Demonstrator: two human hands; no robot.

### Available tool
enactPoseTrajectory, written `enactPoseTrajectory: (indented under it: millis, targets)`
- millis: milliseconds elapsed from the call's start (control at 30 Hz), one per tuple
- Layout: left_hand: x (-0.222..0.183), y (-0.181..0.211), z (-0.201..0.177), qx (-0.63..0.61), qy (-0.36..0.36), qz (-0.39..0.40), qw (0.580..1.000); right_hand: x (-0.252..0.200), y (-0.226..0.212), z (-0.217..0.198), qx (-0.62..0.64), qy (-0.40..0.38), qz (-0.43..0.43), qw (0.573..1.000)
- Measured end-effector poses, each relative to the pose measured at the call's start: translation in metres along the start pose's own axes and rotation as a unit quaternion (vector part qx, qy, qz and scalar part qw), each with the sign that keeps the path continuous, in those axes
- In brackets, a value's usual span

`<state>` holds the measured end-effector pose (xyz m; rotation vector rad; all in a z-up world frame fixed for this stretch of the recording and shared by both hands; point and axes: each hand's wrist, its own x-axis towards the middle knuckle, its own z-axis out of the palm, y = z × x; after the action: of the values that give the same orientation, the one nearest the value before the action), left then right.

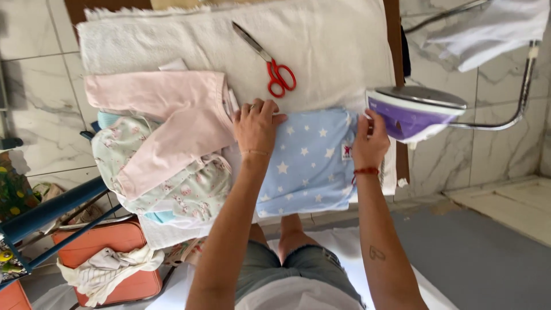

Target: Ironing and folding various baby garments on a workspace

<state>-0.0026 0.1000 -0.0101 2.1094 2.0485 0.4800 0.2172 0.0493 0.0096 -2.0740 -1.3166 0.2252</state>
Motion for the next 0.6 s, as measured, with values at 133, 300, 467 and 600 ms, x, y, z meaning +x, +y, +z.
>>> enactPoseTrajectory:
  millis: [133,300,467,600]
  targets:
    - [0.001,-0.002,0.028,-0.012,-0.073,-0.004,0.997,0.009,0.018,0.014,-0.031,-0.028,-0.03,0.999]
    - [-0.005,0.006,-0.011,-0.223,-0.075,-0.166,0.958,0.002,0.001,0.009,-0.021,0.025,-0.027,0.999]
    - [-0.008,0.004,0.024,-0.103,0.008,-0.161,0.982,0.005,-0.009,0.016,-0.037,0.078,-0.069,0.994]
    - [-0.021,0.01,0.023,-0.006,0.067,-0.121,0.99,-0.005,0.003,0.018,-0.087,0.092,-0.134,0.983]
